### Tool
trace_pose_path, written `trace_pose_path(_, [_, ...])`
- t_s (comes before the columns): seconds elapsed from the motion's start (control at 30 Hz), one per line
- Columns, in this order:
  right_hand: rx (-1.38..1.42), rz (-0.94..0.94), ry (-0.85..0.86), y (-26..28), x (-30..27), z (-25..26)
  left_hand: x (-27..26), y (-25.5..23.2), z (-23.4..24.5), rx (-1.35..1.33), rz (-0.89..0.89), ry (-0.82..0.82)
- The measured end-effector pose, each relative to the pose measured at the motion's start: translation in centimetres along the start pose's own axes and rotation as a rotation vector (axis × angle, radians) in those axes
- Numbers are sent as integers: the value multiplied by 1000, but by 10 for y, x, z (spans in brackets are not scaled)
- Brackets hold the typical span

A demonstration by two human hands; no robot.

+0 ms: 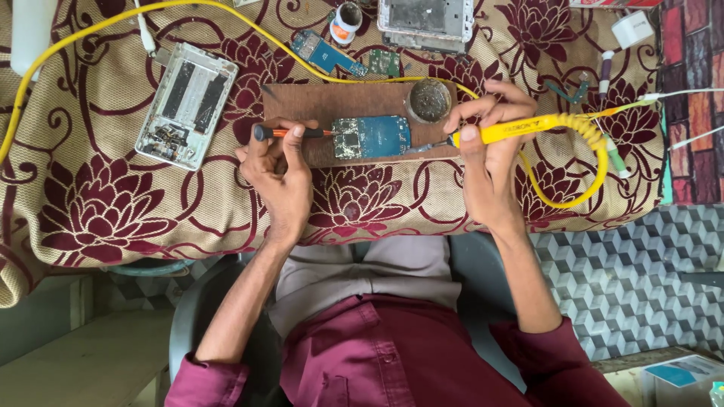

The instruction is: The person solders a blue circuit board using a soldering iron and solder wire. They repeatedly apply solder to various points on the board while holding it steady with a screwdriver.

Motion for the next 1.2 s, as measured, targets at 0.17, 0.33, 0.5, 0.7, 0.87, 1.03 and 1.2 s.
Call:
trace_pose_path(0.17, [-87,63,-18,24,5,5,1,-4,1,67,-26,1])
trace_pose_path(0.33, [-304,51,43,32,8,10,-1,-9,0,66,-112,7])
trace_pose_path(0.5, [20,37,55,21,6,12,-1,10,-2,-200,159,-8])
trace_pose_path(0.7, [-92,31,16,13,1,12,-1,2,-1,-58,24,23])
trace_pose_path(0.87, [23,18,-76,3,-2,16,-1,-6,0,68,-46,10])
trace_pose_path(1.03, [-440,73,-171,8,-7,24,1,0,-1,-57,25,-2])
trace_pose_path(1.2, [-276,-18,-189,-4,-22,30,-1,2,-1,-22,-40,6])
Point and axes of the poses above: each hand's wrist, its own x-axis towards the middle knuckle, its own z-axis out of the back of the hand, y = z × x, the point moved 6 cm from there along x, towards the middle knuckle, and after that the axes turned 12 degrees about y, right-handed, at the moved point
